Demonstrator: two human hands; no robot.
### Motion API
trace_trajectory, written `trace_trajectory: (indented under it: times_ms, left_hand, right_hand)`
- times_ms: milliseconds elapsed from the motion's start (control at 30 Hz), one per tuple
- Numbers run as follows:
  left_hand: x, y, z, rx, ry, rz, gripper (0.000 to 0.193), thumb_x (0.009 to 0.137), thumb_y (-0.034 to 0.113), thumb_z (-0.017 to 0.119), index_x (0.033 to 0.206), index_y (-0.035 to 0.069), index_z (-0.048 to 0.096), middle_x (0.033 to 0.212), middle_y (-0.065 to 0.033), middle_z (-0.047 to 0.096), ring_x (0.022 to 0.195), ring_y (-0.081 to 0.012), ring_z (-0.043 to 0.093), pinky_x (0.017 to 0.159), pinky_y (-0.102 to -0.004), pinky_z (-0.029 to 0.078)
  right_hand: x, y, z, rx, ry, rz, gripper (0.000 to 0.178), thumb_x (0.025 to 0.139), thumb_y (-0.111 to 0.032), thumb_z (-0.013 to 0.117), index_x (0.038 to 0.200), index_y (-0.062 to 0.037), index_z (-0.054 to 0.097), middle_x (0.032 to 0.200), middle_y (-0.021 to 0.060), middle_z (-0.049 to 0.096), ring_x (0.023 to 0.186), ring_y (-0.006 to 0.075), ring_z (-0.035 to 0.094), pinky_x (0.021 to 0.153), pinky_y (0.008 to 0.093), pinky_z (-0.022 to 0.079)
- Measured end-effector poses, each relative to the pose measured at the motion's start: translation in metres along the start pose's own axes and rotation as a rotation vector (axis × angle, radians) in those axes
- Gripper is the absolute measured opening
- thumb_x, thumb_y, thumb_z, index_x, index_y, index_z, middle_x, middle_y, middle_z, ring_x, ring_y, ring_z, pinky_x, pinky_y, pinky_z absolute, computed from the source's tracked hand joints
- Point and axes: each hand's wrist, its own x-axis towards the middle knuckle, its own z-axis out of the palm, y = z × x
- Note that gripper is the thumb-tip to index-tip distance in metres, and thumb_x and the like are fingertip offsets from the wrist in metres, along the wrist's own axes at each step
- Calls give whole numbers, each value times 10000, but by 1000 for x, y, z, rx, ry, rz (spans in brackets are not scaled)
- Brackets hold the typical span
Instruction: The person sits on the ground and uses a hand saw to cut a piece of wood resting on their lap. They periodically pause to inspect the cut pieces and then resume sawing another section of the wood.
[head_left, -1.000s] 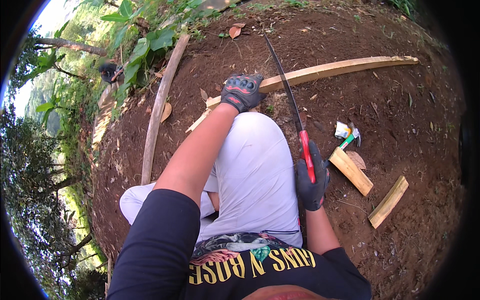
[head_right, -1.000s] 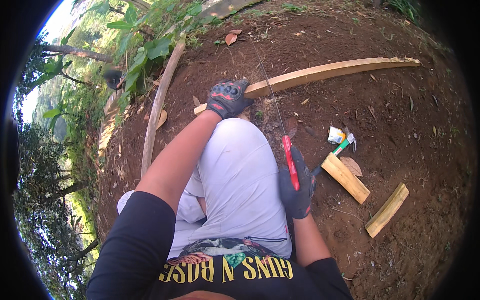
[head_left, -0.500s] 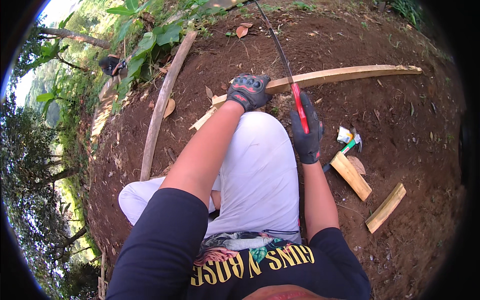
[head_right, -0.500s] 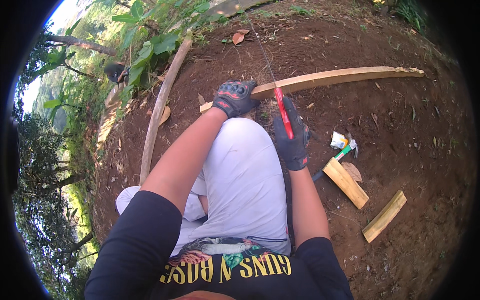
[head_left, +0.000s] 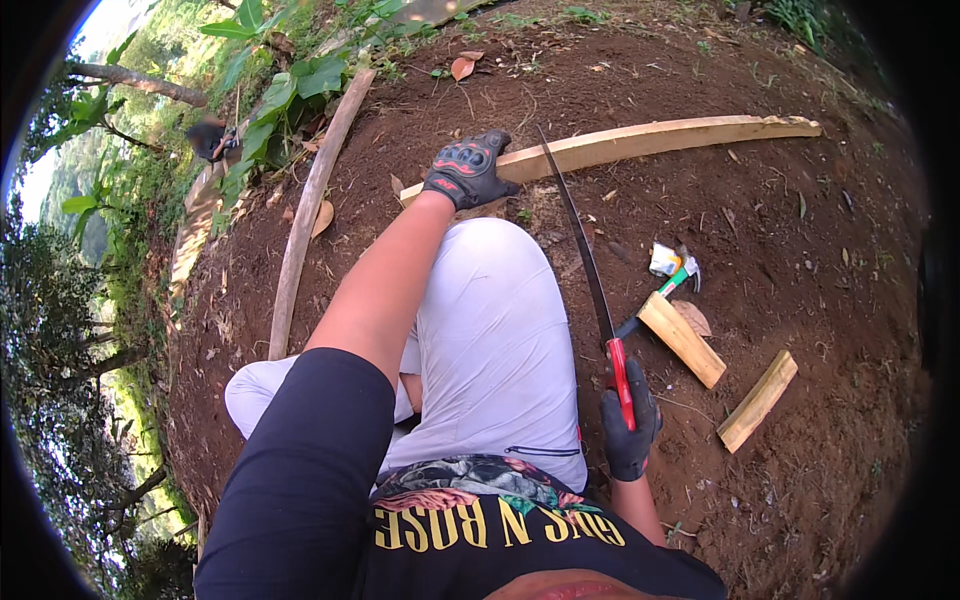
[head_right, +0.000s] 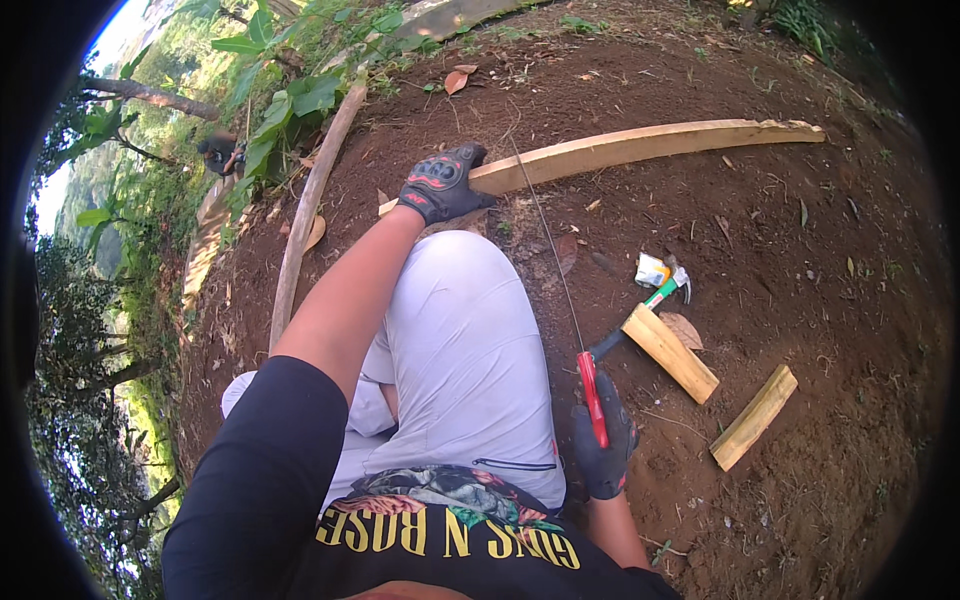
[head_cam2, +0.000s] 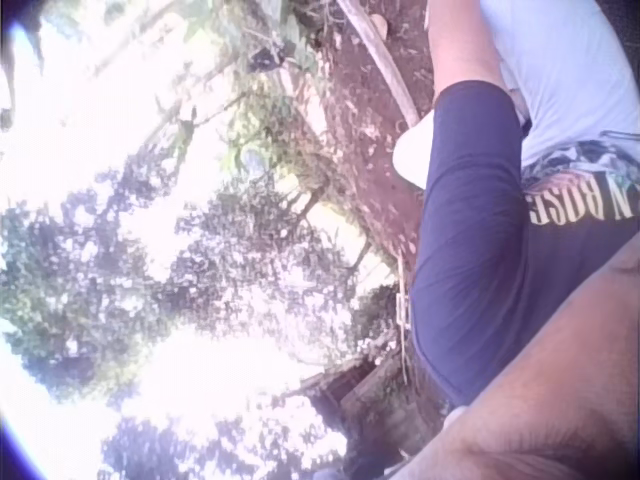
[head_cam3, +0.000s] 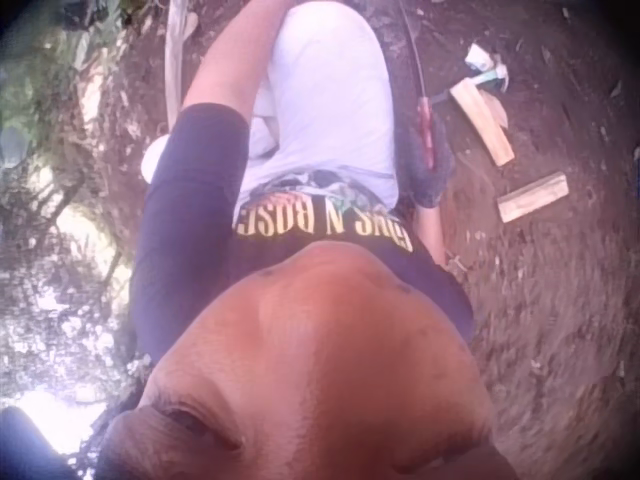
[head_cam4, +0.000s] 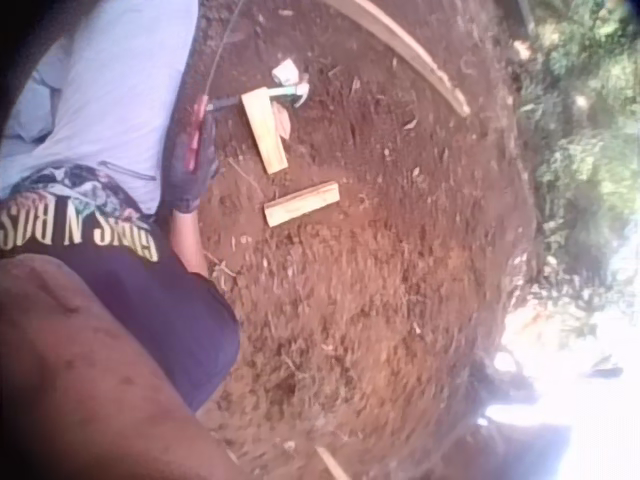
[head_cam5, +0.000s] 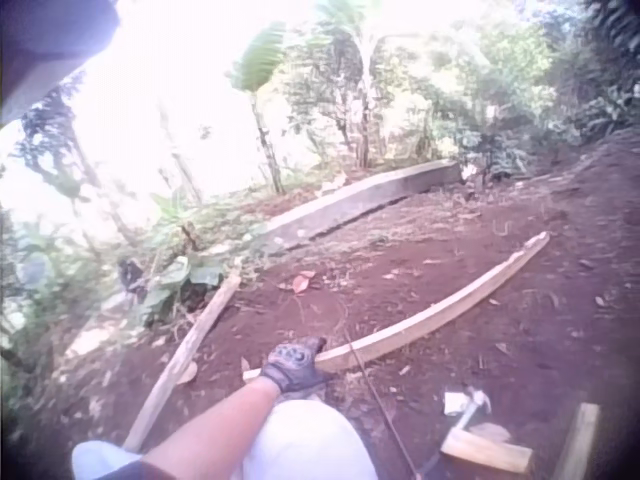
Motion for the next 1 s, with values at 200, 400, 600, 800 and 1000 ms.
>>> trace_trajectory:
  times_ms: [200, 400, 600, 800, 1000]
  left_hand:
    - [-3, -5, 11, 164, 71, 111, 844, 845, 632, 860, 1470, 114, 633, 1450, -148, 673, 1374, -360, 632, 1204, -503, 455]
    - [3, -3, 6, 194, 93, 56, 877, 910, 700, 767, 1500, 70, 609, 1515, -197, 630, 1418, -373, 600, 1254, -495, 415]
    - [5, -9, 18, 39, -37, -112, 1028, 834, 756, 797, 1548, 50, 576, 1520, -227, 621, 1445, -393, 584, 1230, -496, 447]
    - [21, 6, 18, 97, -38, -143, 771, 827, 541, 856, 1385, 47, 660, 1401, -212, 705, 1274, -377, 712, 1087, -510, 563]
    - [23, 21, 0, 166, -140, -91, 556, 896, 396, 764, 1316, 40, 682, 1273, -220, 767, 1193, -386, 753, 1019, -507, 602]
  right_hand:
    - [11, -33, -33, 62, 168, -87, 609, 976, -101, 681, 1565, 33, 597, 1293, 151, 767, 969, 176, 724, 845, 336, 586]
    - [55, -46, -11, 133, 341, -160, 598, 980, -44, 658, 1571, 27, 594, 1291, 134, 765, 824, 124, 655, 730, 303, 536]
    - [63, -56, 2, 291, 219, 74, 593, 965, -2, 730, 1545, 35, 612, 1362, 195, 755, 1144, 277, 756, 1001, 415, 591]
    - [80, -48, 11, 211, 178, -27, 587, 954, -15, 754, 1525, 24, 626, 1398, 210, 741, 1167, 305, 765, 1010, 416, 593]
    - [94, -68, 7, 75, 186, -228, 571, 963, -46, 754, 1517, 20, 628, 1421, 212, 735, 1250, 323, 753, 1032, 421, 591]
